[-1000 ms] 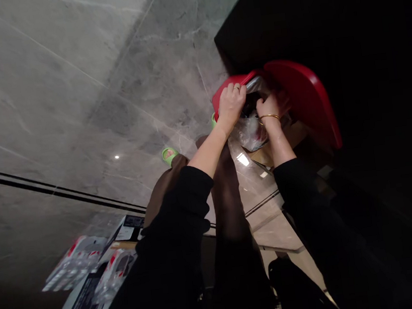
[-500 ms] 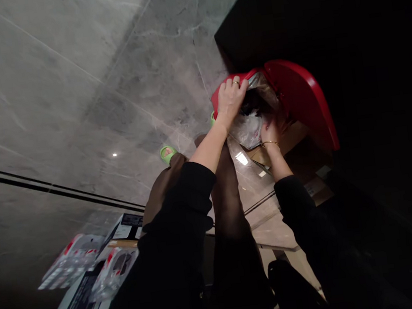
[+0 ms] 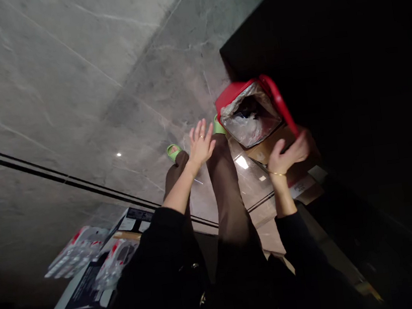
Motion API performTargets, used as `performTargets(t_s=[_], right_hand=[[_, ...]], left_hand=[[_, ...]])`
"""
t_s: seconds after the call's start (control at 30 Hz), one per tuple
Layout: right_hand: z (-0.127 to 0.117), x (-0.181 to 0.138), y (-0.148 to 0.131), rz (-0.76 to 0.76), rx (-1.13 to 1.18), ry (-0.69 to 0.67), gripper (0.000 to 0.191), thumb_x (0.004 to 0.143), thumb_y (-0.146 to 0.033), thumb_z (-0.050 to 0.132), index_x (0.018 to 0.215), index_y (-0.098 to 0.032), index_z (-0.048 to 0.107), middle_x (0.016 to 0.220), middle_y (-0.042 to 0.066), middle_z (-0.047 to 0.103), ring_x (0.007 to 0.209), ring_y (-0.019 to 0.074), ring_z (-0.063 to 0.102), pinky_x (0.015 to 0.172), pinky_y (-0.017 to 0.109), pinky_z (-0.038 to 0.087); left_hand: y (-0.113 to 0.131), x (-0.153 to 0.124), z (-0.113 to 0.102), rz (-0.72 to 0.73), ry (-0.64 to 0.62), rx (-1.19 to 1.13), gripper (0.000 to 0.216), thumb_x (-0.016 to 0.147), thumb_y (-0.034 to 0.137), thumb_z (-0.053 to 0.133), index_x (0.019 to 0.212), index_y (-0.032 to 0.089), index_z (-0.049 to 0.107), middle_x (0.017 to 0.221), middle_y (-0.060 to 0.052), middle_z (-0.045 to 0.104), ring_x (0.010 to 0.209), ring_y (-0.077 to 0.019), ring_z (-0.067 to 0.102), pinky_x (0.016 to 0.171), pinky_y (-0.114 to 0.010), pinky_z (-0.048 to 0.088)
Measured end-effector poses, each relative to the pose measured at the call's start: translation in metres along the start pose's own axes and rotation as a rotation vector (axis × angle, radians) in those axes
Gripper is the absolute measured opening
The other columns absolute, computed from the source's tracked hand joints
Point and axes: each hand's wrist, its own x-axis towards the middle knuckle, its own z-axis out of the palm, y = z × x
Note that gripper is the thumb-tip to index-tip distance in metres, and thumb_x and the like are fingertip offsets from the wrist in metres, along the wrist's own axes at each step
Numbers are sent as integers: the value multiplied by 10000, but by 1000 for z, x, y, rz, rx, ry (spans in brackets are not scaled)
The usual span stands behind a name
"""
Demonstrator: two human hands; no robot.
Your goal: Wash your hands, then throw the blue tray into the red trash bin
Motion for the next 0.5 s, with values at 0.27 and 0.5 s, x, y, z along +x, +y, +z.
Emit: performTargets(t_s=[0.27,0.5], right_hand=[[52,-45,-57,-299,-173,-911,795,1070,-373,384,1801,-144,174,1889,116,118,1758,314,78,1390,640,83],[-16,8,-76,-290,28,-1012,561,1007,-288,555,1554,-205,644,1632,187,613,1514,342,574,1288,535,413]], left_hand=[[-34,-141,-3,-440,11,13,675,1066,324,374,1729,205,416,1869,-107,252,1749,-265,186,1398,-510,215],[-20,-248,-3,-550,-216,-91,644,1077,393,430,1691,205,482,1815,-158,369,1675,-236,390,1345,-402,356]])
